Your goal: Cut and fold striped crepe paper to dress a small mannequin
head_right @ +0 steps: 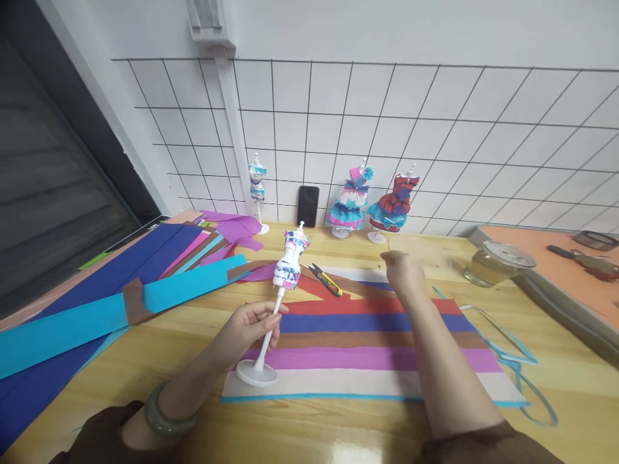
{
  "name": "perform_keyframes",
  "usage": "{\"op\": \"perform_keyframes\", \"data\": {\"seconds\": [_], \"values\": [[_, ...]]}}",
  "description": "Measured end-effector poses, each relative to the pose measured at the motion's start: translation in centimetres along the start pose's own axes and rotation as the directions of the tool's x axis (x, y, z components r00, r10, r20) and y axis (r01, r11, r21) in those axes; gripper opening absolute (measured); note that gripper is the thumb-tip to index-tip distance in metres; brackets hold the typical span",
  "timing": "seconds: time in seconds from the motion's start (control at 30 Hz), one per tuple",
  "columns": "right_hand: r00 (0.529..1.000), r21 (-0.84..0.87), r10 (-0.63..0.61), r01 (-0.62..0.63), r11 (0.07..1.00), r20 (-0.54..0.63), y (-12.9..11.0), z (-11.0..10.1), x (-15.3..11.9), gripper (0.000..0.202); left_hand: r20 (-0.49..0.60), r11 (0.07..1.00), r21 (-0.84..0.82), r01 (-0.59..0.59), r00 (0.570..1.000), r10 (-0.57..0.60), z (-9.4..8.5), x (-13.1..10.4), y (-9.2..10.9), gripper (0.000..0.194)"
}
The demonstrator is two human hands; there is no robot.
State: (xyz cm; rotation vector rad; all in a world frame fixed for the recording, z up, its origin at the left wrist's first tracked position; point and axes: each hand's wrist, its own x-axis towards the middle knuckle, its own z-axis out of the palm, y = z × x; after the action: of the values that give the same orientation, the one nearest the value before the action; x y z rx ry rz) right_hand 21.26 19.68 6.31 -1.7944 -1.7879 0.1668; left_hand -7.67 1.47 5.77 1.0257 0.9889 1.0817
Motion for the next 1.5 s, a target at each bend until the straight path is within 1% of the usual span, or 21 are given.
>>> {"op": "perform_keyframes", "data": {"seconds": [0.1, 0.17, 0.23, 0.27, 0.3, 0.33, 0.37, 0.4, 0.43, 0.47, 0.57, 0.73, 0.83, 0.93, 1.1, 1.27, 1.4, 1.47, 1.5], "values": [[0.995, 0.149, -0.096, 0.089, 0.985, 0.039, -3.8, -0.1, -1.3, 0.025, -0.012, 1.0, -0.003, -0.022, 1.0, 0.022, 0.0, 0.0, 0.0, 0.031], [0.984, 0.251, -0.16, 0.135, 0.958, 0.079, -6.6, -0.3, -3.0, 0.024, -0.023, 1.0, 0.004, -0.029, 0.999, 0.029, 0.0, 0.0, 0.1, 0.031], [0.951, 0.444, -0.291, 0.216, 0.869, 0.108, -9.4, -0.5, -5.3, 0.023, -0.036, 0.999, 0.01, -0.031, 0.999, 0.031, 0.1, -0.1, 0.1, 0.032], [0.921, 0.503, -0.38, 0.289, 0.815, 0.086, -10.6, -0.6, -6.4, 0.022, -0.041, 0.999, 0.01, -0.032, 0.999, 0.033, 0.1, -0.1, 0.1, 0.032], [0.871, 0.53, -0.484, 0.375, 0.76, 0.078, -11.7, -0.6, -7.5, 0.019, -0.042, 0.999, 0.007, -0.035, 0.999, 0.035, 0.1, -0.1, 0.2, 0.033], [0.811, 0.546, -0.581, 0.457, 0.702, 0.068, -12.6, -0.6, -8.5, 0.015, -0.041, 0.999, 0.004, -0.038, 0.998, 0.038, 0.1, -0.1, 0.2, 0.034], [0.756, 0.536, -0.652, 0.526, 0.66, 0.059, -13.4, -0.6, -9.3, 0.013, -0.038, 0.999, 0.001, -0.042, 0.998, 0.042, 0.1, -0.1, 0.1, 0.034], [0.717, 0.506, -0.695, 0.583, 0.636, 0.049, -13.9, -0.5, -9.9, 0.012, -0.036, 0.999, -0.002, -0.045, 0.998, 0.045, 0.1, -0.1, 0.1, 0.035], [0.692, 0.467, -0.721, 0.626, 0.625, 0.038, -14.2, -0.4, -10.3, 0.012, -0.033, 0.999, -0.004, -0.048, 0.998, 0.048, 0.1, -0.1, 0.0, 0.035], [0.682, 0.426, -0.731, 0.653, 0.626, 0.027, -14.4, -0.2, -10.6, 0.012, -0.032, 0.999, -0.003, -0.048, 0.998, 0.048, 0.0, -0.1, 0.0, 0.035], [0.687, 0.374, -0.727, 0.674, 0.637, -0.001, -14.3, 0.3, -10.9, 0.012, -0.027, 0.999, 0.016, -0.044, 0.999, 0.045, 0.0, 0.0, -0.3, 0.034], [0.731, 0.496, -0.682, 0.591, 0.636, 0.004, -14.0, 0.7, -10.7, 0.006, 0.002, 0.994, 0.073, -0.077, 0.997, 0.078, 0.2, 0.0, -0.3, 0.033], [0.741, 0.552, -0.671, 0.557, 0.621, 0.007, -14.1, 0.5, -10.6, 0.005, 0.012, 0.99, 0.084, -0.109, 0.994, 0.108, 0.4, -0.1, -0.1, 0.032], [0.737, 0.567, -0.676, 0.556, 0.608, 0.002, -14.2, 0.4, -10.7, 0.006, 0.004, 0.989, 0.088, -0.117, 0.993, 0.117, 0.5, -0.2, 0.0, 0.032], [0.759, 0.542, -0.651, 0.555, 0.631, -0.019, -14.3, 0.3, -10.9, 0.003, 0.003, 0.986, 0.097, -0.132, 0.991, 0.132, 0.5, -0.3, 0.1, 0.033], [0.725, 0.552, -0.688, 0.585, 0.594, -0.029, -14.3, 0.3, -10.8, 0.006, -0.016, 0.983, 0.124, -0.137, 0.99, 0.14, 0.5, -0.3, 0.0, 0.032], [0.705, 0.535, -0.709, 0.601, 0.593, -0.007, -14.4, 0.1, -10.8, 0.008, -0.037, 0.981, 0.134, -0.141, 0.988, 0.147, 0.5, -0.2, -0.2, 0.033], [0.676, 0.5, -0.737, 0.642, 0.581, -0.011, -14.4, 0.0, -11.0, 0.008, -0.047, 0.981, 0.13, -0.141, 0.988, 0.148, 0.5, -0.1, -0.3, 0.031], [0.649, 0.464, -0.76, 0.679, 0.569, -0.018, -14.5, -0.1, -11.0, 0.008, -0.046, 0.982, 0.13, -0.135, 0.989, 0.142, 0.4, -0.1, -0.3, 0.03]]}}
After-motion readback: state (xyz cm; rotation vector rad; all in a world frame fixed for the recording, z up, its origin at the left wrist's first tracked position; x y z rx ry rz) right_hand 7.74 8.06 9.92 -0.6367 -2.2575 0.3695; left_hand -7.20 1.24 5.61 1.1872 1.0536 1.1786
